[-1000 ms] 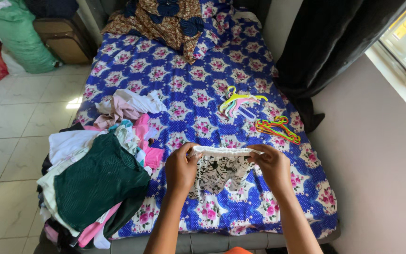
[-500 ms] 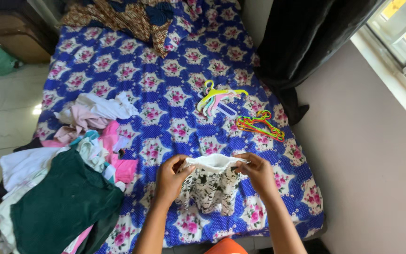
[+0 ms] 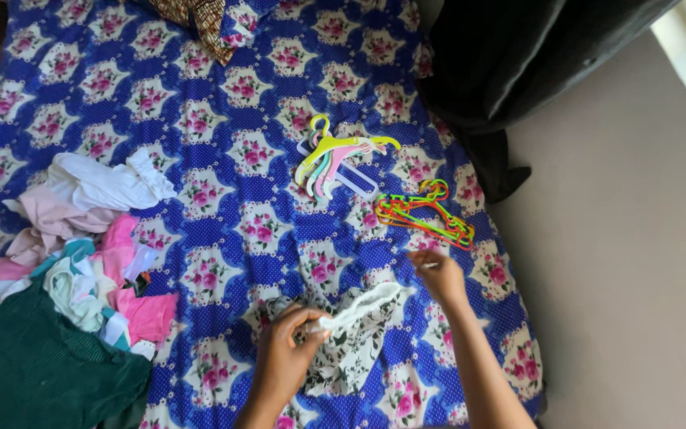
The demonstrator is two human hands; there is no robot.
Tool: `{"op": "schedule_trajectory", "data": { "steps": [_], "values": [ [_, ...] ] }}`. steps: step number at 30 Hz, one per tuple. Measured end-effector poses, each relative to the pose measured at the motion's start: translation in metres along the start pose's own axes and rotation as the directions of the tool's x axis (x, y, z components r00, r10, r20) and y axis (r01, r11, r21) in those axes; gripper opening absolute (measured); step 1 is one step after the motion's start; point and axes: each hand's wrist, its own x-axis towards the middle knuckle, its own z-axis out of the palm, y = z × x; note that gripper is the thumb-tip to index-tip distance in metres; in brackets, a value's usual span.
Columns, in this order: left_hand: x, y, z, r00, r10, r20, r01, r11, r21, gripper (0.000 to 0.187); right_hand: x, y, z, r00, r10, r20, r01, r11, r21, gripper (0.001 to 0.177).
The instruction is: The person picks up various clothing items from a pile on a bed, places them on plastic hangers, and hangs them in a closet. The items include a white top, denim shorts, a patterned top, and a green top.
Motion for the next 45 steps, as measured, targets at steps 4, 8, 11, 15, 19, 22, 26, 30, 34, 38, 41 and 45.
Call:
{"op": "schedule_trajectory", "data": {
  "steps": [4, 8, 11, 15, 19, 22, 26, 30, 34, 38, 41, 45],
  "values": [
    [0.004, -0.021, 0.011, 0.997, 0.072, -0.023, -0.073, 0.994, -0.08, 0.024, 0.108, 0.046, -0.005, 0.897, -0.263, -0.355, 0.145, 0.934, -0.326, 0.03],
    [0.002, -0.057, 0.01, 0.997, -0.064, 0.041, 0.065, 0.997, -0.031, 0.023, 0.167, 0.069, -0.004, 0.818, -0.389, -0.424, 0.033, 0.767, -0.641, 0.036],
    [-0.002, -0.081, 0.0, 0.989, -0.102, 0.102, 0.097, 0.994, 0.051, 0.024, 0.185, 0.074, 0.002, 0.815, -0.382, -0.436, -0.032, 0.721, -0.693, 0.031],
    [-0.009, -0.109, -0.009, 0.977, -0.162, 0.142, 0.152, 0.985, 0.077, 0.026, 0.199, 0.082, 0.004, 0.782, -0.443, -0.438, -0.057, 0.649, -0.758, 0.015],
    [-0.004, -0.117, -0.013, 0.981, -0.079, 0.176, 0.083, 0.996, -0.018, 0.026, 0.203, 0.078, -0.001, 0.827, -0.446, -0.343, 0.02, 0.633, -0.774, 0.025],
    [-0.009, -0.101, -0.012, 0.976, -0.165, 0.145, 0.162, 0.986, 0.029, 0.028, 0.182, 0.069, -0.006, 0.85, -0.436, -0.295, 0.069, 0.648, -0.759, 0.027],
    [-0.028, -0.071, -0.017, 0.992, -0.126, 0.017, 0.124, 0.988, 0.094, 0.029, 0.106, 0.049, -0.002, 0.852, -0.44, -0.283, 0.17, 0.744, -0.646, 0.025],
    [-0.046, -0.055, -0.034, 1.0, -0.017, -0.024, 0.017, 1.0, -0.005, 0.029, -0.008, 0.049, 0.006, 0.916, -0.258, -0.308, 0.089, 0.878, -0.471, 0.037],
    [-0.069, -0.046, -0.058, 0.967, 0.232, -0.102, -0.24, 0.968, -0.078, 0.028, -0.1, 0.04, -0.001, 0.913, -0.246, -0.325, 0.127, 0.93, -0.346, 0.05],
    [-0.109, -0.028, -0.092, 0.994, 0.109, -0.018, -0.108, 0.993, 0.055, 0.025, -0.204, -0.02, 0.006, 0.945, -0.233, -0.231, 0.186, 0.96, -0.208, 0.055],
    [-0.138, -0.021, -0.113, 0.923, 0.372, -0.097, -0.377, 0.925, -0.045, 0.028, -0.282, -0.077, 0.011, 0.917, -0.26, -0.303, 0.267, 0.963, -0.018, 0.049],
    [-0.172, -0.013, -0.137, 0.938, 0.334, -0.087, -0.335, 0.942, 0.009, 0.025, -0.369, -0.136, 0.017, 0.861, -0.383, -0.335, 0.455, 0.874, 0.169, 0.037]
  ]
}}
